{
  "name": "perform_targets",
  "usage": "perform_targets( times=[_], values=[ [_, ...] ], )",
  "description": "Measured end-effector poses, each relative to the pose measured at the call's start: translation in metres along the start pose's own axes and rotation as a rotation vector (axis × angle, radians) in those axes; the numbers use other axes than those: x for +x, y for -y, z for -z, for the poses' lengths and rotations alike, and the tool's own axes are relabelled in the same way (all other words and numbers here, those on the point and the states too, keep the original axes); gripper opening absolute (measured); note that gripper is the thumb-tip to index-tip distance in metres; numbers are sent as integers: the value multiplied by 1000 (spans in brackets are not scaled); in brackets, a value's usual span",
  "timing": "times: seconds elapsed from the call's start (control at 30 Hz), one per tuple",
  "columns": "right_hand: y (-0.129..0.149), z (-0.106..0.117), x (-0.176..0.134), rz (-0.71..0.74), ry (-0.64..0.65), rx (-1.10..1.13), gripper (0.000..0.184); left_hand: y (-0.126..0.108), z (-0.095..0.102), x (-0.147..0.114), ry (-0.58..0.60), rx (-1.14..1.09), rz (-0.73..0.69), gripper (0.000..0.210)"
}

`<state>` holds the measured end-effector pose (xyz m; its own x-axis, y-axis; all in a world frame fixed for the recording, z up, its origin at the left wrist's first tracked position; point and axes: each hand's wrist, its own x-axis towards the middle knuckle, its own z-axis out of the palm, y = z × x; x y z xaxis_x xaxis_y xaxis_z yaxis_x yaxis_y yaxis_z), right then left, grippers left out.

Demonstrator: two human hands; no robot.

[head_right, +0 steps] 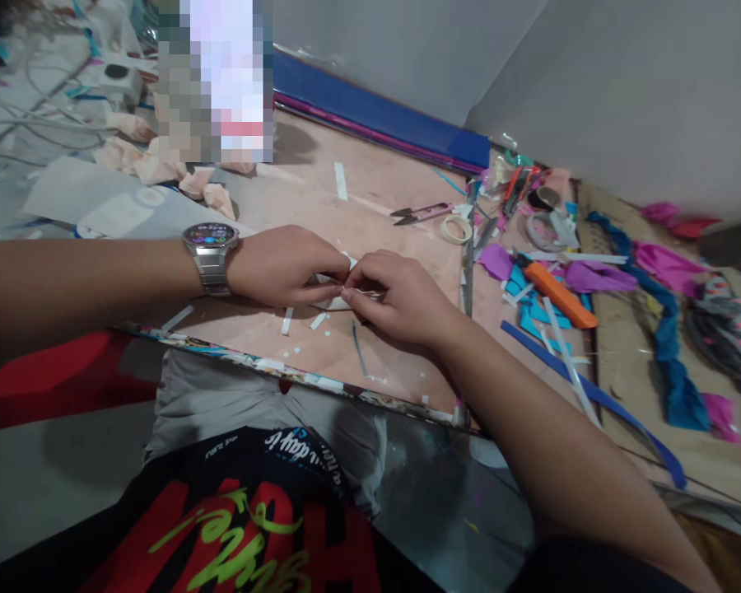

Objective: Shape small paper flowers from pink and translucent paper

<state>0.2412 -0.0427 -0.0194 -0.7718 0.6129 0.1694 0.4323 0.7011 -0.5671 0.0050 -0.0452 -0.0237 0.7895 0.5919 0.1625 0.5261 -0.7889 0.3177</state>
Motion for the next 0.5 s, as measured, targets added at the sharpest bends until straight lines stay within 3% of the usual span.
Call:
perform_targets(
  times=[0.5],
  values=[
    [2, 0, 1, -40, 13, 13, 17, 0, -1, 0, -15, -4, -1, 26]
  ],
)
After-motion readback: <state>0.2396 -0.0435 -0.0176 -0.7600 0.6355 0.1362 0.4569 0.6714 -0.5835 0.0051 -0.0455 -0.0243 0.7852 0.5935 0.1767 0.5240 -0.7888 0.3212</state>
